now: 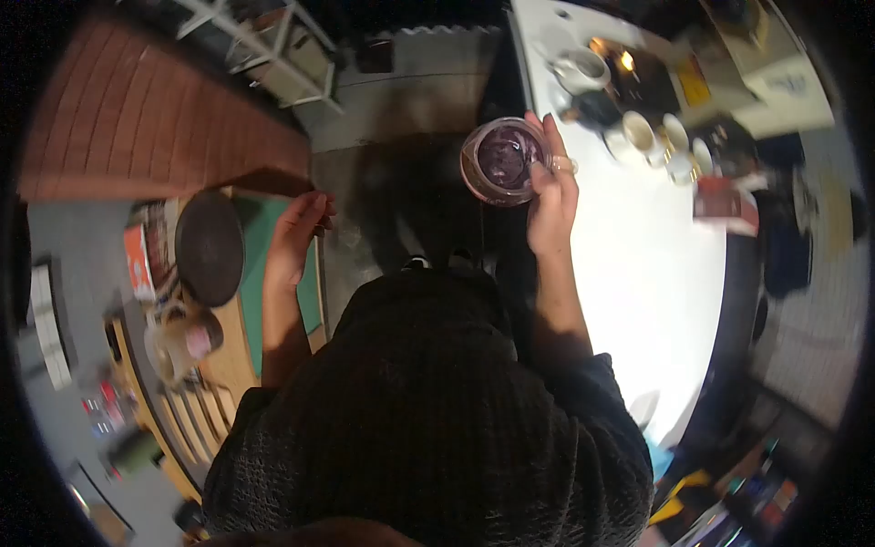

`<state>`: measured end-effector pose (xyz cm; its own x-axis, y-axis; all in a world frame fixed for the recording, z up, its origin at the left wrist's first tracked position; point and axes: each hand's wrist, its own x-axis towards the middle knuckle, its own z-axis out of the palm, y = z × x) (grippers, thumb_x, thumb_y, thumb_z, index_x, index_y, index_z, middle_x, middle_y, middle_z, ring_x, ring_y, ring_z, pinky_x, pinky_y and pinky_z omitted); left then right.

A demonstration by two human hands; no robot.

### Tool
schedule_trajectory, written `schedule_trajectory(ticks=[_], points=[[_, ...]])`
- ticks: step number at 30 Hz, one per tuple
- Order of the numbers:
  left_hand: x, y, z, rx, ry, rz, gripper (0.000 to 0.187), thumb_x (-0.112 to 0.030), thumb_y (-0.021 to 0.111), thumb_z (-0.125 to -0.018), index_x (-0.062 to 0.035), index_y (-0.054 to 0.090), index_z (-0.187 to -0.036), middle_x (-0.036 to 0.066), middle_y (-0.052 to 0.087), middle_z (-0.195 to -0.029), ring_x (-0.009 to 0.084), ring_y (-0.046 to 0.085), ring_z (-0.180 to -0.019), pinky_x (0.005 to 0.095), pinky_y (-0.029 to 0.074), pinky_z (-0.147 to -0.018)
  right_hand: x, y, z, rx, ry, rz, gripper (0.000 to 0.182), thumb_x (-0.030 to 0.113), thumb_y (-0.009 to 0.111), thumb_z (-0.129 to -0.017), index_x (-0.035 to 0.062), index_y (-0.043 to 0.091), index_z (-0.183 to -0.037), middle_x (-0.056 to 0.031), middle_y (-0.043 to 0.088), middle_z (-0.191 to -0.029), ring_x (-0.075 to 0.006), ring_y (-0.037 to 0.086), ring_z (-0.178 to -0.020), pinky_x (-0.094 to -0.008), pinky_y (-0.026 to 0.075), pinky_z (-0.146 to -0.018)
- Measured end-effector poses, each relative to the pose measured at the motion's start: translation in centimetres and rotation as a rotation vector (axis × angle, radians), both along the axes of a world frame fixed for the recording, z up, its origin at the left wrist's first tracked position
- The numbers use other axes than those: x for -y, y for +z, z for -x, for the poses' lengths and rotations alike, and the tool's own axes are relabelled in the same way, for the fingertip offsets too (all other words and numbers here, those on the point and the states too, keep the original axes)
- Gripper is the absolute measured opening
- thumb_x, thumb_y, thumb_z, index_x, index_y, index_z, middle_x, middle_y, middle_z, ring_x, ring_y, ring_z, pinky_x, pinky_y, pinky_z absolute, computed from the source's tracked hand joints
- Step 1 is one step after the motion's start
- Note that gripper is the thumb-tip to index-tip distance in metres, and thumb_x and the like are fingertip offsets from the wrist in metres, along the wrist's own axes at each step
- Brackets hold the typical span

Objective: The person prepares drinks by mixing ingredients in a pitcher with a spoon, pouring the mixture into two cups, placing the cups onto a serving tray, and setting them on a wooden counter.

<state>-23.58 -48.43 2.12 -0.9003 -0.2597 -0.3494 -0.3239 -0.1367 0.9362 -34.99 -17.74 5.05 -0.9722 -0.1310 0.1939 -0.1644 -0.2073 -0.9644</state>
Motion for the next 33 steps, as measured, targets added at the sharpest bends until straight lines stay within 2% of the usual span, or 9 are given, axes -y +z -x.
schedule_trajectory(ticks=[5,9,13,15,19,21,27,31,33], points=[[-0.7,0.8,-3.4,0.084,0.239,0.018,0.024,-0.026,0.061,-0.091,-0.0047,0.062,-0.103,-0.001,0.061,-0.086,0.0054,0.051,-0.074,0.0205,0.038,-0.065,2.2,-2.0,4.1,0.131,0.229,0.054,0.061,0.022,0.039,-0.090,-0.0078,0.026,-0.142,-0.0224,0.036,-0.143,-0.0294,0.040,-0.130,-0.0401,0.032,-0.109],[-1.5,-0.1,-7.0,0.100,0.388,-0.020,0.026,-0.027,0.062,-0.091,-0.0035,0.062,-0.103,-0.001,0.062,-0.085,0.0057,0.051,-0.073,0.0204,0.038,-0.065,5.2,-3.1,4.9,-0.106,0.377,-0.054,0.058,0.020,0.036,-0.091,-0.0074,0.028,-0.141,-0.0230,0.037,-0.142,-0.0301,0.039,-0.130,-0.0403,0.031,-0.109],[-1.1,-0.4,-9.4,0.098,0.499,-0.037,0.028,-0.027,0.062,-0.091,-0.0030,0.061,-0.104,0.000,0.062,-0.085,0.0058,0.051,-0.072,0.0204,0.038,-0.065,7.1,-3.7,5.7,-0.033,0.537,-0.011,0.053,0.017,0.037,-0.093,-0.0044,0.033,-0.141,-0.0200,0.041,-0.141,-0.0279,0.036,-0.133,-0.0392,0.020,-0.112],[-0.1,-0.6,-10.1,0.101,0.509,-0.032,0.028,-0.028,0.059,-0.092,-0.0036,0.061,-0.105,-0.001,0.061,-0.086,0.0064,0.051,-0.074,0.0209,0.038,-0.066,8.9,-2.7,5.0,0.033,0.541,0.088,0.056,0.016,0.035,-0.090,-0.0077,0.030,-0.140,-0.0227,0.039,-0.141,-0.0304,0.037,-0.132,-0.0404,0.024,-0.112],[3.3,-1.1,-10.5,0.077,0.538,-0.073,0.028,-0.027,0.060,-0.092,-0.0032,0.061,-0.105,0.000,0.062,-0.086,0.0060,0.052,-0.073,0.0206,0.038,-0.064,12.2,-2.7,4.4,-0.115,0.552,0.037,0.052,0.014,0.036,-0.091,-0.0021,0.034,-0.141,-0.0210,0.041,-0.141,-0.0286,0.037,-0.132,-0.0402,0.022,-0.112],[5.8,-1.5,-10.7,0.072,0.526,-0.077,0.027,-0.027,0.060,-0.092,-0.0033,0.061,-0.105,-0.001,0.062,-0.086,0.0060,0.052,-0.073,0.0207,0.038,-0.064,13.7,-2.1,3.7,0.194,0.576,0.136,0.054,0.013,0.038,-0.090,-0.0033,0.032,-0.141,-0.0212,0.041,-0.140,-0.0286,0.038,-0.132,-0.0396,0.023,-0.112],[14.6,-2.3,-10.0,0.060,0.347,-0.036,0.027,-0.026,0.055,-0.095,-0.0027,0.061,-0.107,0.000,0.061,-0.087,0.0074,0.052,-0.074,0.0214,0.039,-0.065,19.7,-1.7,0.7,0.024,0.335,0.002,0.059,0.015,0.038,-0.086,-0.0120,0.031,-0.138,-0.0219,0.044,-0.138,-0.0275,0.041,-0.129,-0.0369,0.025,-0.112],[20.0,-1.7,-8.8,0.049,0.279,-0.023,0.025,-0.024,0.055,-0.096,-0.0023,0.062,-0.106,0.000,0.060,-0.085,0.0072,0.051,-0.074,0.0216,0.039,-0.066,22.2,-1.6,-0.8,0.178,0.321,0.050,0.071,0.025,0.046,-0.082,-0.0105,0.025,-0.140,-0.0229,0.039,-0.141,-0.0282,0.040,-0.130,-0.0383,0.027,-0.111],[21.7,-1.3,-7.8,0.073,0.230,0.004,0.026,-0.024,0.055,-0.095,-0.0024,0.063,-0.107,0.000,0.060,-0.085,0.0068,0.051,-0.074,0.0220,0.039,-0.066,23.3,-1.5,-1.7,0.072,0.172,0.019,0.062,0.013,0.041,-0.083,-0.0115,0.030,-0.139,-0.0233,0.042,-0.139,-0.0285,0.041,-0.129,-0.0378,0.026,-0.111]])
